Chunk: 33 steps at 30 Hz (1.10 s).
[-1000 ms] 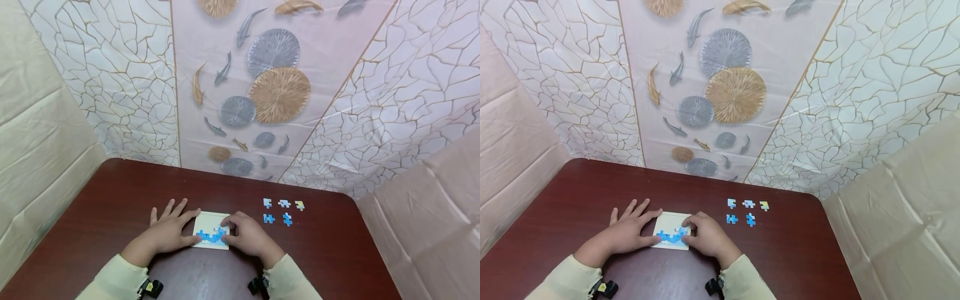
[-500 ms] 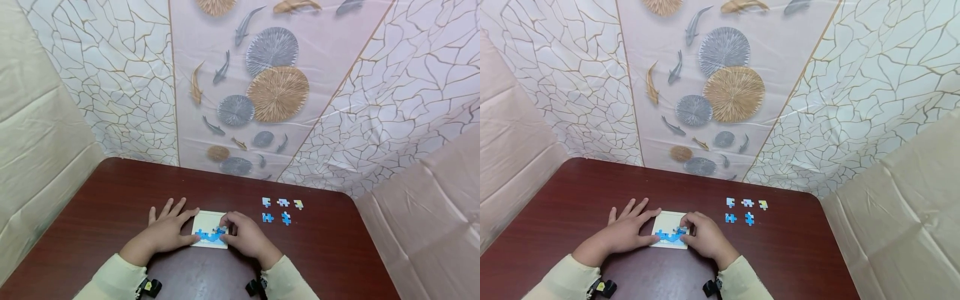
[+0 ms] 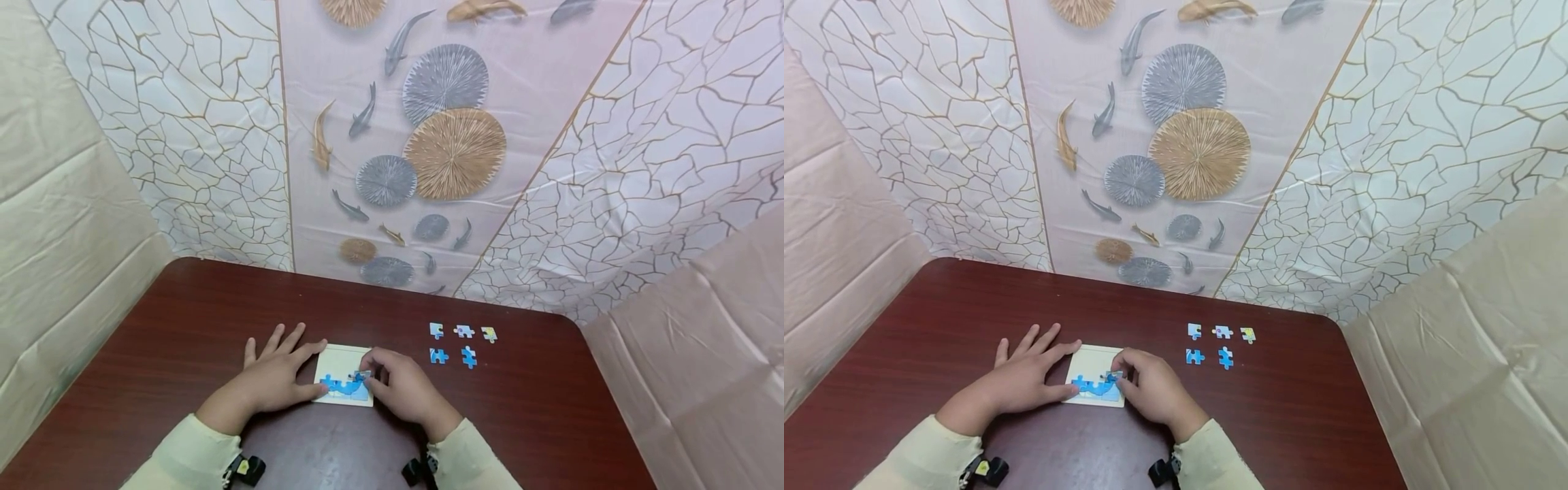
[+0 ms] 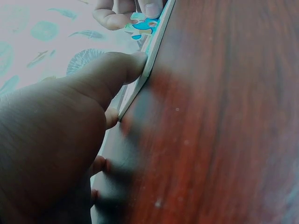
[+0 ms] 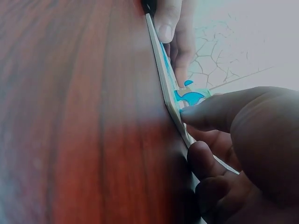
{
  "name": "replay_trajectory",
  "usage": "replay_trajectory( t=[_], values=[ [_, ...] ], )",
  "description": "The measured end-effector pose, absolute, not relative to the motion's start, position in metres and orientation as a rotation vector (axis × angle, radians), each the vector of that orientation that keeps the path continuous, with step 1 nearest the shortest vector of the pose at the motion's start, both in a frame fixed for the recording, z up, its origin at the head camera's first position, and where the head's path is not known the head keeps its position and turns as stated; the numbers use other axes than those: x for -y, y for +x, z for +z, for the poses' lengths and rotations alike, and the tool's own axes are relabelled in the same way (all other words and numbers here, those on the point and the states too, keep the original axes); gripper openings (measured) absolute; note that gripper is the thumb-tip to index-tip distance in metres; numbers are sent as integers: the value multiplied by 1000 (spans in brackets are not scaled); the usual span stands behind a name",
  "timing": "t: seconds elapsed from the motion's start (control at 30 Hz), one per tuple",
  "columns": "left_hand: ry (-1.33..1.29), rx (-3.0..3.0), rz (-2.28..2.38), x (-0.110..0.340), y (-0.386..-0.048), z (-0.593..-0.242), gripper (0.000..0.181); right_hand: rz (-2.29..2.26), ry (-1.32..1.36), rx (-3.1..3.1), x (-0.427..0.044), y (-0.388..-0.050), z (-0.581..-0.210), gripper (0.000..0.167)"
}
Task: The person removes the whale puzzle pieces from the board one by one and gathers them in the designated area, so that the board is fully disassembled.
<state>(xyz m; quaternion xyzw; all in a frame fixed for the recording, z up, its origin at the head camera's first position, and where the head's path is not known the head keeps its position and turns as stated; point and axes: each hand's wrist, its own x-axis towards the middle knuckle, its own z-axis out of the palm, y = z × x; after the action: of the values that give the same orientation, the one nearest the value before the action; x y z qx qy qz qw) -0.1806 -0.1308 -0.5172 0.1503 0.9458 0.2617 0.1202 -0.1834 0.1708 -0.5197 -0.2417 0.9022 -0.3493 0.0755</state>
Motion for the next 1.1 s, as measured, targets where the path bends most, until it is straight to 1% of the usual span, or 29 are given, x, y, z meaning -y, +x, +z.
replay_trajectory(
  t=[0.43,0.63,0.73,0.83,0.97,1.1],
  values=[
    [432,-2762,766,129,-180,-515,88,-975,-873,-2755,-170,-182,-519,8],
    [430,-2766,759,129,-180,-516,88,-907,-990,-2797,-167,-182,-518,20],
    [431,-2769,756,130,-180,-516,87,-891,-1014,-2807,-167,-182,-519,22],
    [430,-2764,758,130,-180,-515,88,-918,-997,-2795,-168,-182,-520,18],
    [427,-2757,759,130,-180,-514,88,-1021,-903,-2770,-173,-184,-518,11],
    [430,-2759,761,129,-180,-514,89,-1079,-769,-2821,-181,-187,-508,14]
  ],
)
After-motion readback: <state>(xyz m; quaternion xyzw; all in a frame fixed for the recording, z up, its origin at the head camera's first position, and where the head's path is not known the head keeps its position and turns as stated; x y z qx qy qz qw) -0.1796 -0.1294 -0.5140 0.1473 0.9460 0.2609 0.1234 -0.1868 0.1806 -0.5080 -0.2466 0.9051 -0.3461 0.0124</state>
